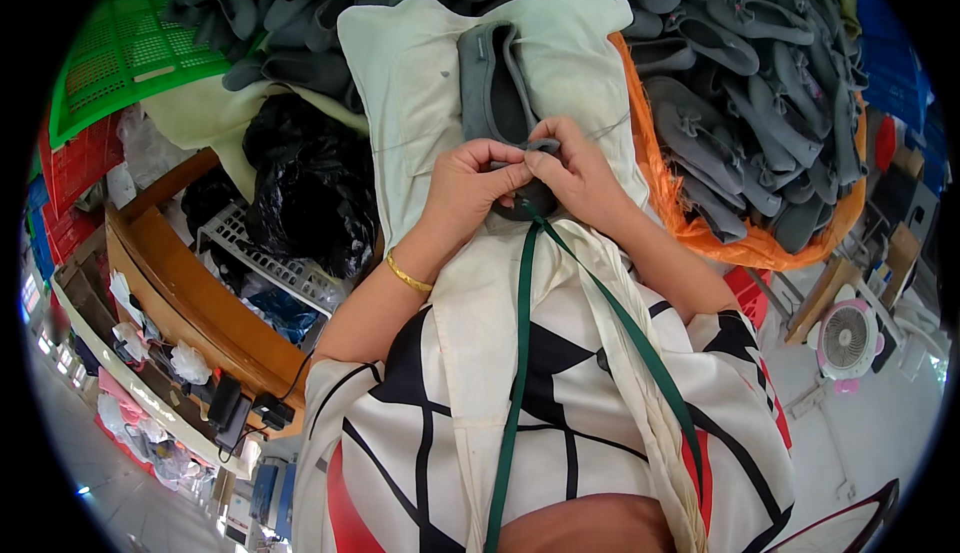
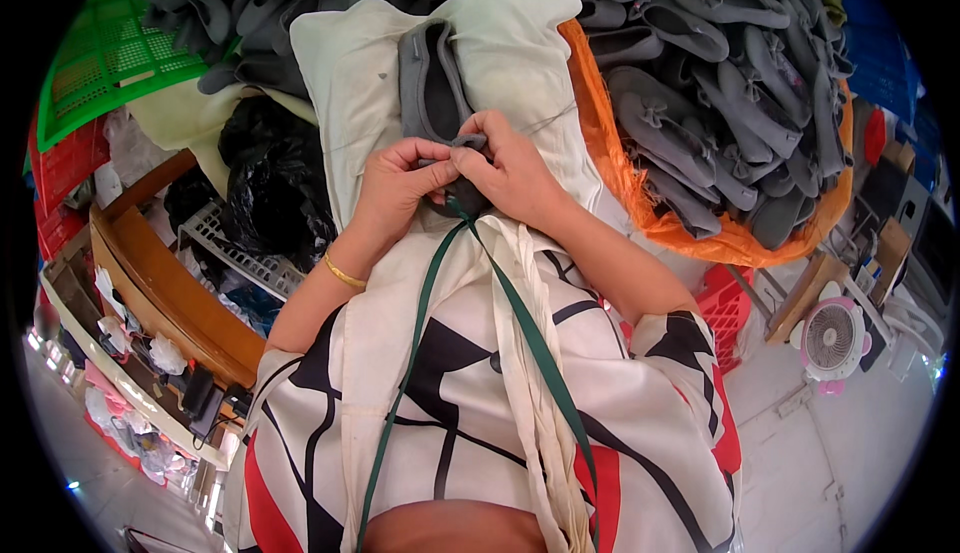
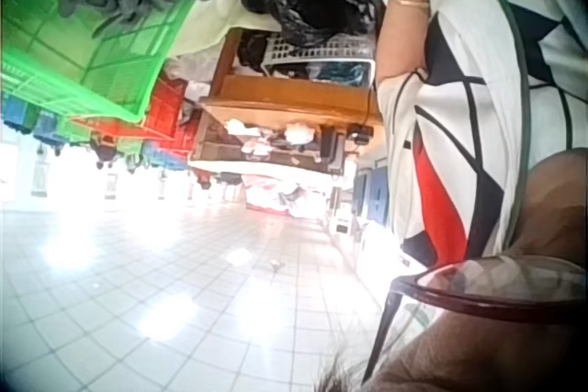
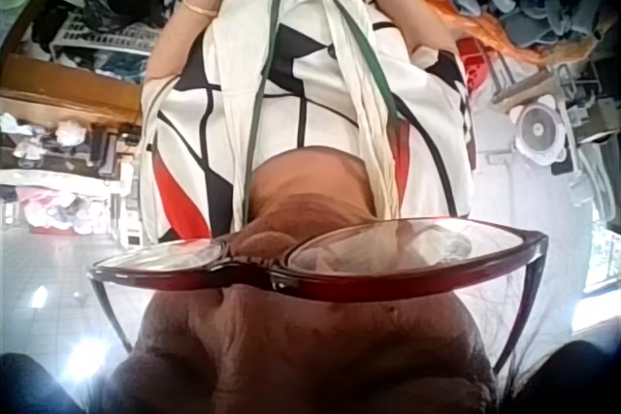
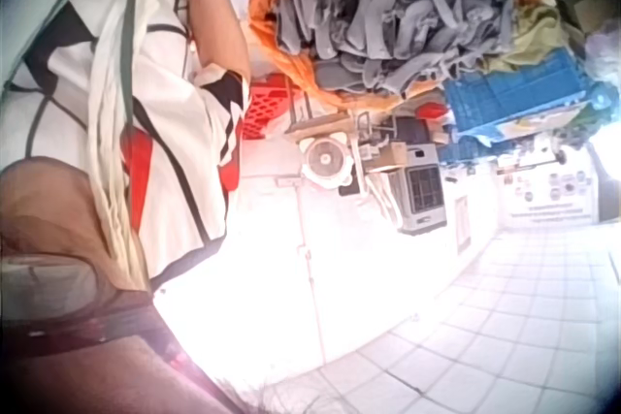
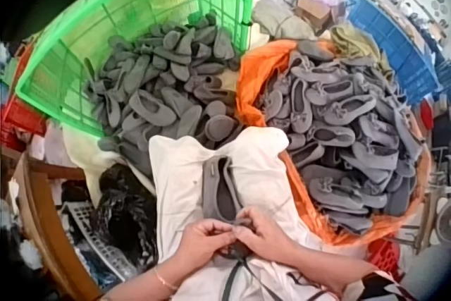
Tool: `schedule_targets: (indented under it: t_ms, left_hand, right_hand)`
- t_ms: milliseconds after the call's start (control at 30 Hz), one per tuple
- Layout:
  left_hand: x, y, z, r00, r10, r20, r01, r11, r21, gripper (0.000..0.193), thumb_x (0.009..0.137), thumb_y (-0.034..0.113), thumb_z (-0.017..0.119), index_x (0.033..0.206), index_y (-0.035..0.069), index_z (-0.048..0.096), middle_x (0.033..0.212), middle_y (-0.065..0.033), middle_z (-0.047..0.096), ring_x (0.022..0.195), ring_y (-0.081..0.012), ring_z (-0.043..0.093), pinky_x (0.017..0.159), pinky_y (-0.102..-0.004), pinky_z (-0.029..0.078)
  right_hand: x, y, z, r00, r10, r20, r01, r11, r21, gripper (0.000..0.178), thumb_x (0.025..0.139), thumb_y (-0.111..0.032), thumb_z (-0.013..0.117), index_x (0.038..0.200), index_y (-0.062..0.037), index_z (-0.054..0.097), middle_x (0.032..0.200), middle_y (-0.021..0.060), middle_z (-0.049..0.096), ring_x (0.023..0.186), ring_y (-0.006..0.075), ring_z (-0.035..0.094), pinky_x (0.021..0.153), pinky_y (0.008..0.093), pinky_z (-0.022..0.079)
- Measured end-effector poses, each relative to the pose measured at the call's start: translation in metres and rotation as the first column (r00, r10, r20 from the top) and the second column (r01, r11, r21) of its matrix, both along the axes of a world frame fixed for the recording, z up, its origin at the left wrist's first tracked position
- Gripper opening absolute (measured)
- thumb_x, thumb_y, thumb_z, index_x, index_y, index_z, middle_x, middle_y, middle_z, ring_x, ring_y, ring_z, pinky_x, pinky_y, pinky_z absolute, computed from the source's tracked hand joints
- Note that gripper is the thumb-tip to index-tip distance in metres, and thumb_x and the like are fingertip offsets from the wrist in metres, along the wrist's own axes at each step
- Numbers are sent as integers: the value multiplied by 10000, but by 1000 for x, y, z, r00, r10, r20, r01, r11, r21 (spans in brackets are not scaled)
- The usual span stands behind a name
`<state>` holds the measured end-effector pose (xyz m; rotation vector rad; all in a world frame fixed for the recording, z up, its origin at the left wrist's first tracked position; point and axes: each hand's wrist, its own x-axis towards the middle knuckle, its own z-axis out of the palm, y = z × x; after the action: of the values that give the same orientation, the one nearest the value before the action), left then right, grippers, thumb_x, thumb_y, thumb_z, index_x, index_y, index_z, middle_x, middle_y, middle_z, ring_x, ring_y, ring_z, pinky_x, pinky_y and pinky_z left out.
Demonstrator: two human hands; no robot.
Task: The person is sewing a grey slipper using a needle and thread. They are seated with a white cloth on their lap, picking up slippers from a nearby pile and stitching them by hand. The person handles the slippers one at a time, pulling the thread through the material repeatedly.
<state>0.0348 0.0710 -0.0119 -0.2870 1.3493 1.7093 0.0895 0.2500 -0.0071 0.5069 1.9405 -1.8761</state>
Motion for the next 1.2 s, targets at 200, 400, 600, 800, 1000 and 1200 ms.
schedule_targets:
  t_ms: [200,400,600,800,1000,1200]
  left_hand:
    - [1,0,-2,1000,-27,-2,27,1000,-16,134,853,77,763,958,13,711,820,-25,693,634,-60,589,574,-194,479]
    - [2,2,-6,995,-89,-55,87,996,-34,152,882,91,730,1004,18,677,836,-11,678,689,-50,589,584,-193,476]
    - [-3,5,8,895,-206,-394,122,966,-229,161,872,96,711,990,12,643,889,-11,656,768,-56,572,688,-212,478]
    - [0,4,14,827,-263,-497,127,948,-291,180,858,79,712,1013,9,654,888,-17,662,804,-73,587,720,-228,483]
    - [4,-1,14,699,-264,-664,86,954,-288,111,859,56,699,951,-4,688,858,-26,676,769,-79,592,689,-235,482]
    - [10,-6,0,821,-247,-515,109,953,-284,131,841,77,713,949,3,702,861,-94,685,754,-197,651,698,-295,514]
  right_hand:
    - [-1,-2,-3,998,12,-64,-7,998,66,293,926,-217,587,1110,-1,516,873,119,625,795,157,598,722,298,494]
    - [-14,9,17,943,120,310,-64,981,-183,319,908,-215,607,1142,-10,535,861,107,630,780,169,603,728,320,498]
    - [-31,34,35,786,356,-505,-8,823,568,209,810,-203,734,971,-84,673,813,70,626,794,255,609,688,363,499]
    - [-37,23,33,591,633,-500,-109,677,728,149,779,-210,738,751,-106,634,751,37,572,733,248,562,657,361,457]
    - [-31,14,14,477,608,-635,-29,733,680,121,705,-148,711,723,-95,603,741,37,555,716,249,548,627,348,455]
    - [-45,13,59,438,425,-792,161,830,534,97,739,-108,699,809,-58,655,761,57,562,722,224,567,614,321,494]
